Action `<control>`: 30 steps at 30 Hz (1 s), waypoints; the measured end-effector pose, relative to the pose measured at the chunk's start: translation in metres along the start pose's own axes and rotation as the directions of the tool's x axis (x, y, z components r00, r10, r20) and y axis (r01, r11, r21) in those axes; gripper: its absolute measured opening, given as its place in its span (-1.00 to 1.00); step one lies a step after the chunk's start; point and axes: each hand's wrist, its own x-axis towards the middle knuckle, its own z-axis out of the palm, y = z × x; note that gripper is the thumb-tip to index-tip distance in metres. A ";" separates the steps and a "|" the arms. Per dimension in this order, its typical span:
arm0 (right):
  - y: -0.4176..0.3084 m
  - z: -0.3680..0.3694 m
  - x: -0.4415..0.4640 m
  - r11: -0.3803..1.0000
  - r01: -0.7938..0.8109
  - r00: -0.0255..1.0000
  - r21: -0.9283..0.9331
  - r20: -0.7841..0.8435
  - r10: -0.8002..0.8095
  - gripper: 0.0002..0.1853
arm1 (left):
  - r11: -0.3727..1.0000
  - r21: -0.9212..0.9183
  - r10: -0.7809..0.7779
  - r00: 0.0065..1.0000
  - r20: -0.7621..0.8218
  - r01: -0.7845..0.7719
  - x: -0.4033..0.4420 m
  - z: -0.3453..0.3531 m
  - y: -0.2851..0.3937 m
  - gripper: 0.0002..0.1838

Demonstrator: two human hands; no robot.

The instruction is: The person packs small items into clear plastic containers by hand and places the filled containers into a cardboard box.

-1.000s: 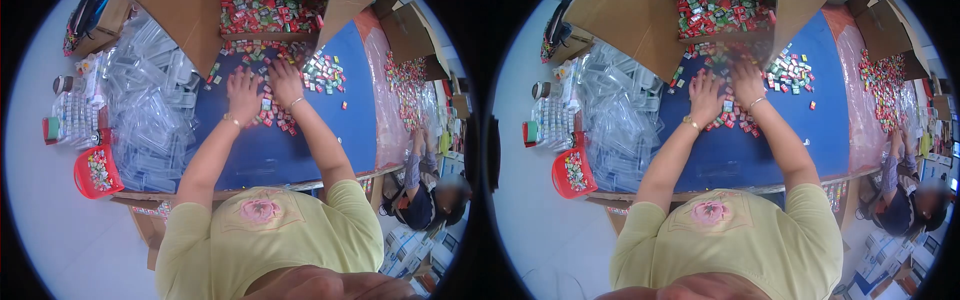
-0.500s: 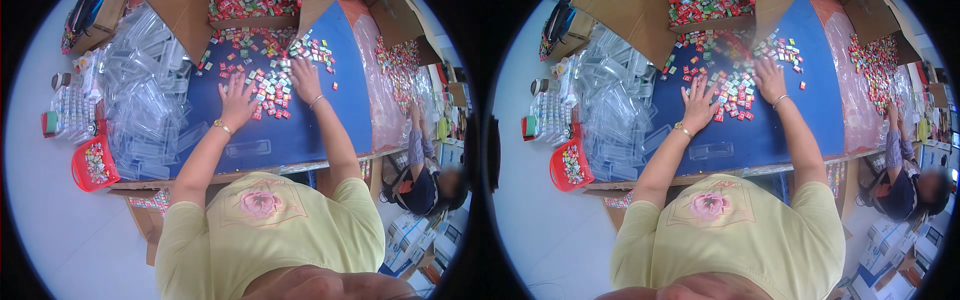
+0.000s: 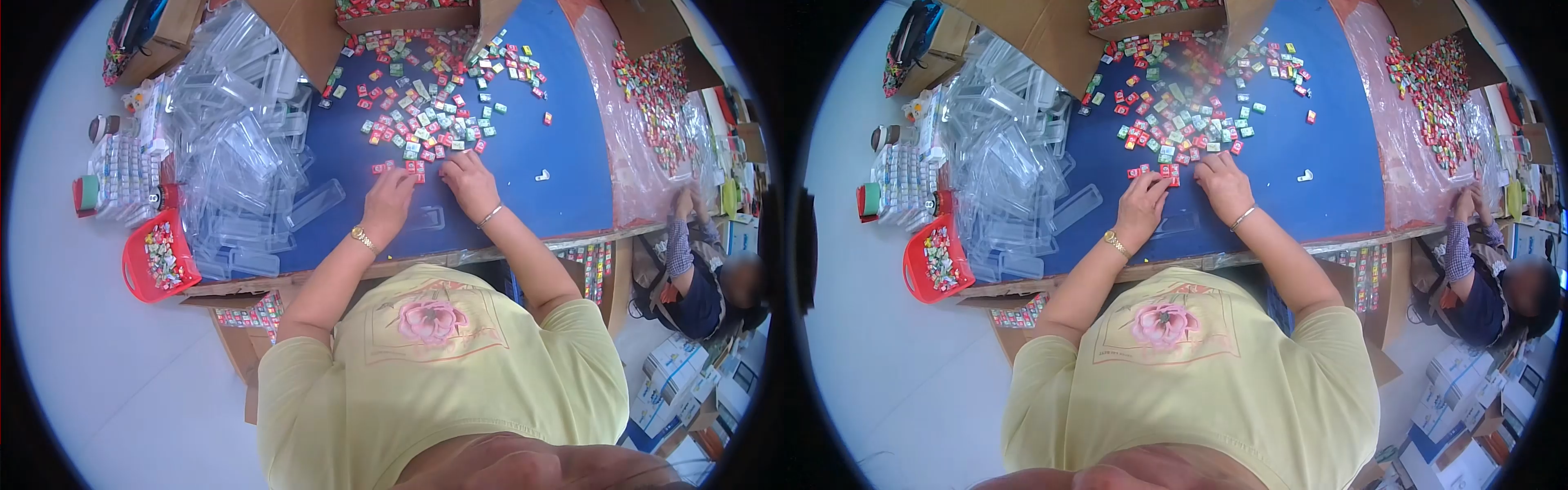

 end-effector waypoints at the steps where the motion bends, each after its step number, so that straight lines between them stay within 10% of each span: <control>1: -0.002 -0.003 -0.001 1.000 -0.011 0.999 -0.008 0.047 0.011 -0.75 | 0.998 -0.039 -0.051 0.999 0.010 0.051 -0.004 -0.003 0.005 -0.63; 20: -0.011 0.022 0.045 0.998 -0.039 0.999 0.047 0.001 0.039 -0.83 | 0.984 0.091 -0.139 0.975 -0.176 0.156 0.009 -0.019 0.003 -0.69; 30: -0.009 0.012 0.060 0.991 0.087 0.938 -0.100 0.344 -0.047 -0.75 | 0.985 0.130 -0.096 0.985 -0.143 0.115 0.008 -0.040 -0.006 -0.64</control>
